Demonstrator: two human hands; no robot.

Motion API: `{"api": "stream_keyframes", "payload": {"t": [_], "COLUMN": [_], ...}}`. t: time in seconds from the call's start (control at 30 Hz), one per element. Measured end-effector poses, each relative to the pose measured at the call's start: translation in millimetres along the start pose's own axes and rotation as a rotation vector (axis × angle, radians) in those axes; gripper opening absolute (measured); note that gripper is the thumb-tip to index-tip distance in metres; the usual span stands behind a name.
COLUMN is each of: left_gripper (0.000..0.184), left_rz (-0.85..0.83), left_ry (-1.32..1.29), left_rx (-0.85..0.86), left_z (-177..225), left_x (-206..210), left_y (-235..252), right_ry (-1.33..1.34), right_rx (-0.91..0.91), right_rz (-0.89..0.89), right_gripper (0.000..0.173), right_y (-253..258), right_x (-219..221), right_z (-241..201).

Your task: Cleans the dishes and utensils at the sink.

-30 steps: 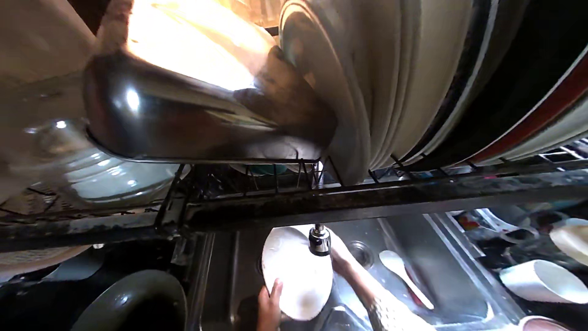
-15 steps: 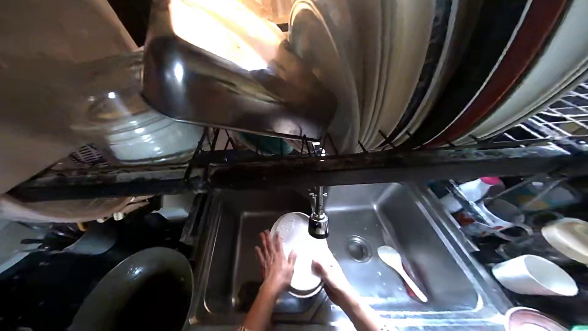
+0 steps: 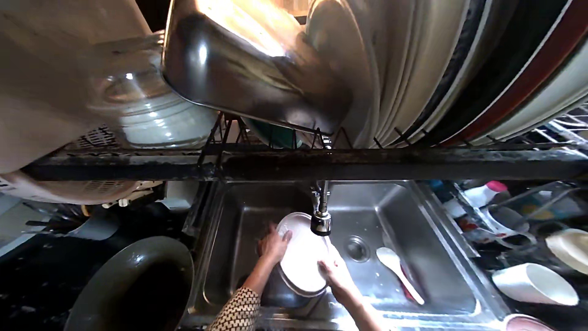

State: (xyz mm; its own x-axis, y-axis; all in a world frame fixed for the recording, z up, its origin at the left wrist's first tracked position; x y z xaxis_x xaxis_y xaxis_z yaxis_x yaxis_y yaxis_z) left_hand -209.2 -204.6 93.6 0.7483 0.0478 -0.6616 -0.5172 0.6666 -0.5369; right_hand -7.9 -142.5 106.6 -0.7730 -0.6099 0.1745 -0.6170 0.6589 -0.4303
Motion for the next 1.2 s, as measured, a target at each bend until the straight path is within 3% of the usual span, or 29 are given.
{"api": "stream_keyframes", "payload": {"t": [0.03,0.1,0.2,0.37,0.43,0.57,0.67,0.8,1.0,1.2], "left_gripper": [0.083,0.060,0.041,0.033,0.031,0.036,0.045,0.045,0.039,0.041], "left_rz": [-0.016,0.004,0.146,0.370,0.506,0.965,1.090,0.922,0.486,0.374], "left_ry": [-0.123,-0.279,-0.299,-0.571,-0.621,-0.398,-0.133,-0.058,-0.556,-0.836], "left_rx": [-0.023,0.003,0.042,0.107,0.172,0.366,0.362,0.269,0.268,0.249], "left_z": [-6,-10,-11,-18,-15,-8,-15,-33,-65,-51], "left_x": [-5,-13,-27,-41,-59,-117,-143,-135,-69,-38], "left_y": [-2,-11,-25,-32,-45,-88,-102,-83,-32,-25], "right_ry": [0.017,0.054,0.041,0.006,-0.043,-0.087,-0.137,-0.093,-0.027,-0.038], "right_rx": [0.003,0.020,0.041,0.014,0.007,0.029,-0.001,0.088,0.141,0.157], "right_rz": [0.012,0.015,0.009,-0.001,0.029,0.080,0.060,0.056,0.035,0.018], "right_gripper": [0.053,0.048,0.052,0.031,0.031,0.036,0.037,0.031,0.030,0.020], "right_y": [3,8,18,23,26,28,30,27,23,23], "right_x": [0,4,9,18,18,7,-1,2,5,5], "right_z": [2,5,14,13,11,11,13,18,14,9]}}
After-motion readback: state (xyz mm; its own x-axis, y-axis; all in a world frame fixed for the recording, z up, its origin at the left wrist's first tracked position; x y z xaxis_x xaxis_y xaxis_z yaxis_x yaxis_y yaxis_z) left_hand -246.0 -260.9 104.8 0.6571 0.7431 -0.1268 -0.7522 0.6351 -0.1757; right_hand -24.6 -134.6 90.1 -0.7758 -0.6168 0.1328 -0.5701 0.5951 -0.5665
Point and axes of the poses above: each hand's wrist, its own y-axis towards the middle knuckle, its own x-axis out of the palm, z = x × y, the point moved 6 cm from there along y, towards the middle knuckle, and after that the axes turned 10 degrees about -z, right-handed, at the moved point
